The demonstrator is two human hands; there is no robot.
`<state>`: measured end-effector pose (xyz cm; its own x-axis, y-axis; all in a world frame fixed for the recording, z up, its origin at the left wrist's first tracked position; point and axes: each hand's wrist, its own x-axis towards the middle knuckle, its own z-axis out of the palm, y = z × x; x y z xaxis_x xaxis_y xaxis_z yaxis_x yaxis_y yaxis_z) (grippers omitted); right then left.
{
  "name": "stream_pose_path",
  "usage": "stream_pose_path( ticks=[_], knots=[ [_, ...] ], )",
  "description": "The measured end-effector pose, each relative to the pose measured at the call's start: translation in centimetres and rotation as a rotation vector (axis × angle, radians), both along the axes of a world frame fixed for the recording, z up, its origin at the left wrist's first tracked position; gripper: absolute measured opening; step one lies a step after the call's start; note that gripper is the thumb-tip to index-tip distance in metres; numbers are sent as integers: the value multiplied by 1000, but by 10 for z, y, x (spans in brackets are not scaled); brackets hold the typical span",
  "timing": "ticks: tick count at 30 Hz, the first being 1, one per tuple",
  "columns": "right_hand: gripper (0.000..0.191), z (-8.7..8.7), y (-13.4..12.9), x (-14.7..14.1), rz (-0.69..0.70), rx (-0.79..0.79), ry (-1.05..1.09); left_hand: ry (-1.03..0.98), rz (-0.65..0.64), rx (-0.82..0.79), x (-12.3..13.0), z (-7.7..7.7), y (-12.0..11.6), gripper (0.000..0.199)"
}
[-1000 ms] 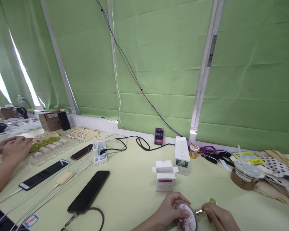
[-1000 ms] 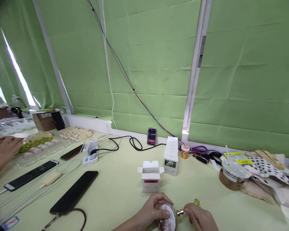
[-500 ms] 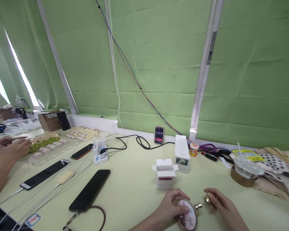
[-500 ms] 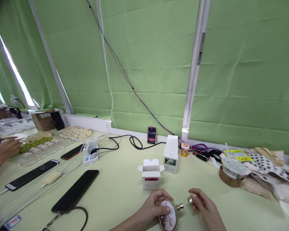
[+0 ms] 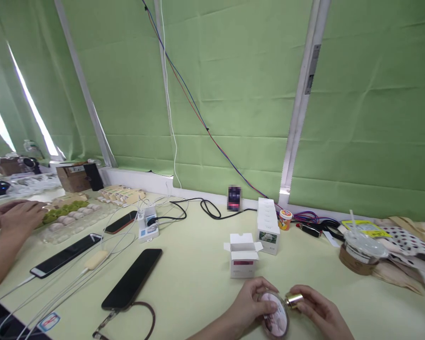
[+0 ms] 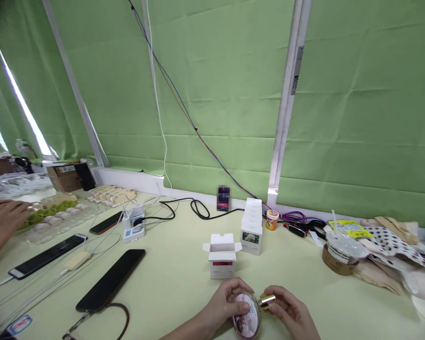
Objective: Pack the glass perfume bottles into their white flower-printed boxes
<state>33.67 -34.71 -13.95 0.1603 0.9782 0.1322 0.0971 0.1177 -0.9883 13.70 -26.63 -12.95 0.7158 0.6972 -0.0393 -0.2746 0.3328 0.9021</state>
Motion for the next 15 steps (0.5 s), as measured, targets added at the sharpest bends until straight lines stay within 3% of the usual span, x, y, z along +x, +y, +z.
stream_pose_path(
  ticks=[5,11,15],
  knots=[
    [29,-10,-2,5,58,74,-272,35,-2,-9,-2,2,0,49],
    [42,-6,-5,-2,237,0,-389,73,-38,22,-3,-7,1,48],
    [49,-4,-4,-7,213,-27,-401,53,-37,43,-2,-11,2,49]
  ],
)
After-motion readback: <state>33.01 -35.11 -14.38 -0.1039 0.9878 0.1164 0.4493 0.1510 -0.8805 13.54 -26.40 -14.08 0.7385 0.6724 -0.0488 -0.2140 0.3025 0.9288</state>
